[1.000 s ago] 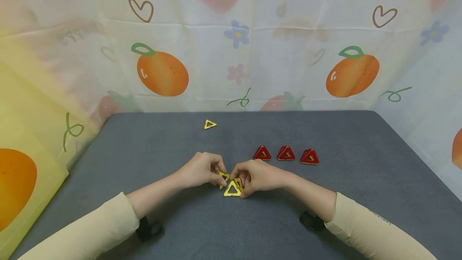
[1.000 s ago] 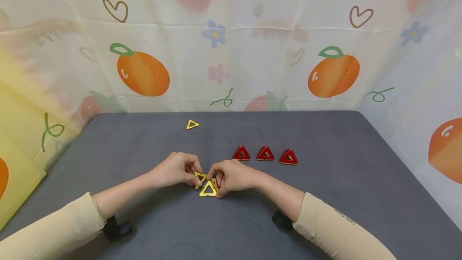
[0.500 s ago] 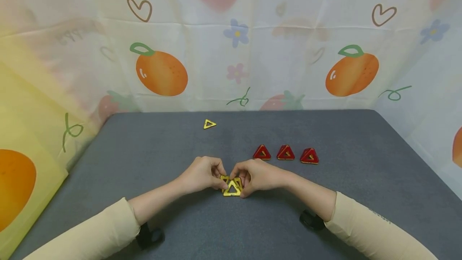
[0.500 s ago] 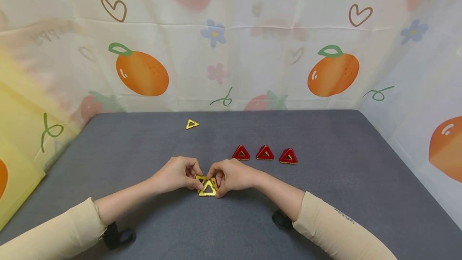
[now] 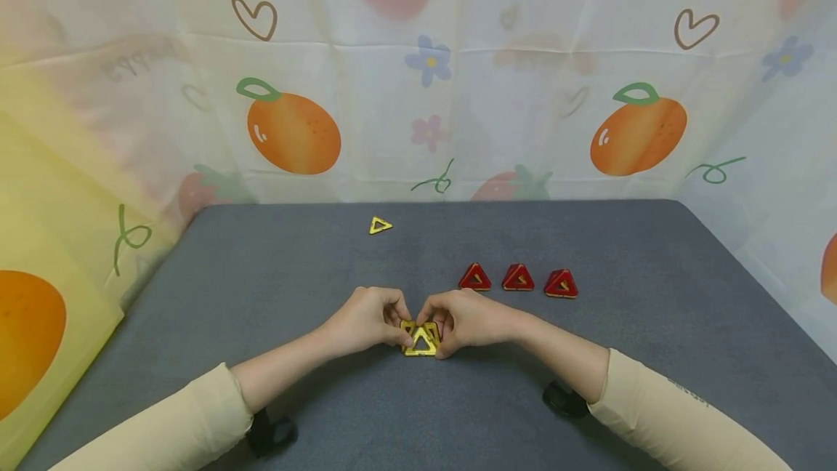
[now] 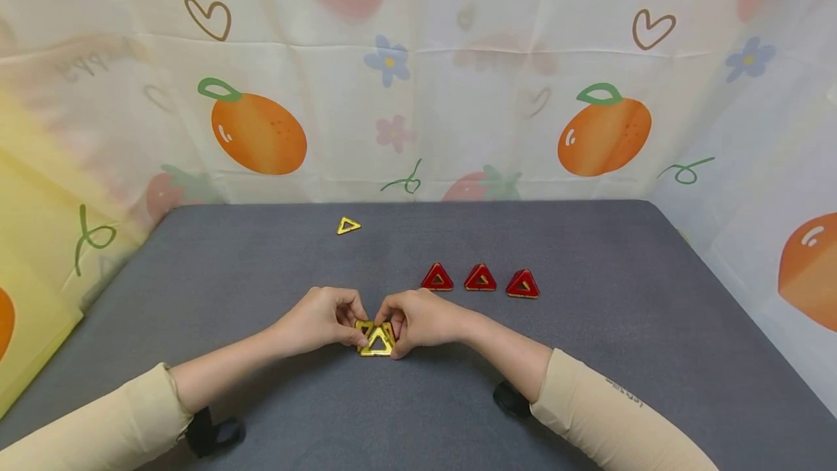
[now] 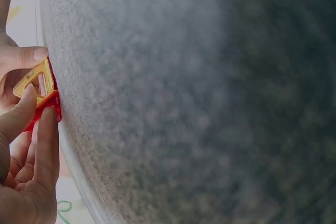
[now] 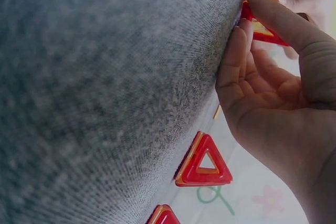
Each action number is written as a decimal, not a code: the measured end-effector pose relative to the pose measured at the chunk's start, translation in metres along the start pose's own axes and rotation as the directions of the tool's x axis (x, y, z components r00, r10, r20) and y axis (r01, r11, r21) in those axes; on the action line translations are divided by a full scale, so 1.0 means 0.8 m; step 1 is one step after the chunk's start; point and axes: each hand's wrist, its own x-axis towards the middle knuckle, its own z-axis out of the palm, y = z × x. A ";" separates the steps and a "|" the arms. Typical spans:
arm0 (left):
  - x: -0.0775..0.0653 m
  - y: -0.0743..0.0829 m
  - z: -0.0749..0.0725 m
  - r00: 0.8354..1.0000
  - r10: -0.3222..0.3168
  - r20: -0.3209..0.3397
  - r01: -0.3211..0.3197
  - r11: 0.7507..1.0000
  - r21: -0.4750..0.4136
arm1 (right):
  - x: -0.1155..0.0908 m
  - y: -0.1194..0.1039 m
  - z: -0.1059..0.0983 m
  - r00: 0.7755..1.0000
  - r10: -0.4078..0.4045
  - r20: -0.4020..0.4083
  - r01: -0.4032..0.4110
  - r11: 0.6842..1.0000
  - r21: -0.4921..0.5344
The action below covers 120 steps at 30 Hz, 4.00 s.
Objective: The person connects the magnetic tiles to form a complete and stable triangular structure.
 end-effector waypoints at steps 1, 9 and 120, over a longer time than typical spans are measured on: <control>0.000 0.000 0.000 1.000 0.003 0.000 -0.003 1.000 0.000 | 0.000 0.000 0.000 1.000 0.001 0.000 -0.001 1.000 -0.001; 0.001 0.000 0.003 1.000 0.006 0.008 -0.006 1.000 0.010 | 0.000 0.000 0.001 1.000 0.007 -0.002 -0.007 1.000 -0.018; 0.118 -0.079 -0.117 0.903 -0.369 -0.220 0.415 0.881 0.226 | 0.002 -0.001 0.003 1.000 -0.004 -0.019 0.004 1.000 -0.004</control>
